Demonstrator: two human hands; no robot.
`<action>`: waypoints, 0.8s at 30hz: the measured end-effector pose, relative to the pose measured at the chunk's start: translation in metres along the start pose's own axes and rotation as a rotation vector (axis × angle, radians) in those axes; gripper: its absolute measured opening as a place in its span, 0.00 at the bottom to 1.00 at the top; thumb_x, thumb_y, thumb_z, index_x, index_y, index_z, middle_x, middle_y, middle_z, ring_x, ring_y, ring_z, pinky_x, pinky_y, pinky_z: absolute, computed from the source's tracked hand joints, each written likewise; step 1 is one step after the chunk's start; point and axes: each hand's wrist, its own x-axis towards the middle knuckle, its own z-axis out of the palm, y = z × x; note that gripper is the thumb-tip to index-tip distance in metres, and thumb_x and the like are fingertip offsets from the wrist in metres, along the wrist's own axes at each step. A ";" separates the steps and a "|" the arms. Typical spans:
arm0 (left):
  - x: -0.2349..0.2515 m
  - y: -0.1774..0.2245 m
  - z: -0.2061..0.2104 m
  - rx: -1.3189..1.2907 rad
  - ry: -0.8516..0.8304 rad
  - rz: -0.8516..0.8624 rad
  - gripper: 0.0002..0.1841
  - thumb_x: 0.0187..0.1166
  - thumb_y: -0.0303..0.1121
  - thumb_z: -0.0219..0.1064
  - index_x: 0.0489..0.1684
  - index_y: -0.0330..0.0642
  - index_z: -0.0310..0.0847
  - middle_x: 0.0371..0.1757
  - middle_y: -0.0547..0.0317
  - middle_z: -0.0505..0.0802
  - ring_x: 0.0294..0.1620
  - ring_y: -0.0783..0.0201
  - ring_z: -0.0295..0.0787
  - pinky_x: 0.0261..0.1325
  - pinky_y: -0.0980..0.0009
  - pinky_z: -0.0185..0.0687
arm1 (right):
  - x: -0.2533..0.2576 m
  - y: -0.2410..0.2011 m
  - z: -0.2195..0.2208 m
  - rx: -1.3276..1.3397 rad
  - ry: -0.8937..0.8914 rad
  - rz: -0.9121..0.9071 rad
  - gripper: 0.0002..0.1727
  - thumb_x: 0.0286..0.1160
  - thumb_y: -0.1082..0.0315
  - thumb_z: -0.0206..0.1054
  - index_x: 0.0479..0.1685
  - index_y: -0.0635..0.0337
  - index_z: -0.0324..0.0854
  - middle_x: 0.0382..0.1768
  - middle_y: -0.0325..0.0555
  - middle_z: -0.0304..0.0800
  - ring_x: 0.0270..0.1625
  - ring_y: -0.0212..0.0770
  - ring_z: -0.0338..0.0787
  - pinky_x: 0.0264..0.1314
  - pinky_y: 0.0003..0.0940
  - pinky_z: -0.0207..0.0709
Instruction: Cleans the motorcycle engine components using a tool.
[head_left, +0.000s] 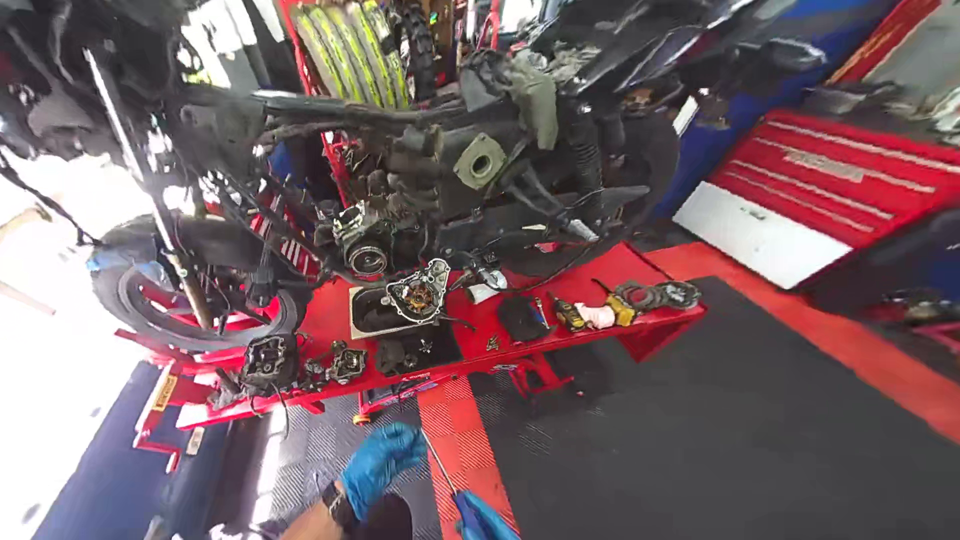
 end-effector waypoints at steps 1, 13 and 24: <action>0.005 0.012 0.004 -0.053 -0.023 0.046 0.09 0.88 0.24 0.54 0.46 0.37 0.82 0.45 0.53 0.96 0.46 0.60 0.96 0.55 0.65 0.92 | 0.011 -0.011 0.002 -0.047 -0.009 -0.026 0.20 0.75 0.76 0.68 0.67 0.72 0.83 0.53 0.48 0.96 0.42 0.30 0.93 0.46 0.28 0.90; 0.124 0.131 -0.010 -0.309 -0.289 0.216 0.12 0.87 0.26 0.56 0.42 0.41 0.88 0.46 0.49 0.98 0.46 0.58 0.98 0.51 0.66 0.94 | 0.177 -0.049 0.035 -0.366 0.019 -0.280 0.20 0.73 0.67 0.72 0.63 0.62 0.90 0.59 0.43 0.96 0.61 0.33 0.94 0.68 0.28 0.86; 0.236 0.222 -0.030 -0.260 -0.375 0.088 0.14 0.86 0.22 0.54 0.39 0.41 0.88 0.45 0.49 0.98 0.45 0.59 0.98 0.49 0.69 0.94 | 0.284 -0.043 0.084 -0.265 0.162 -0.162 0.20 0.71 0.70 0.72 0.63 0.61 0.90 0.59 0.43 0.96 0.58 0.32 0.94 0.64 0.27 0.87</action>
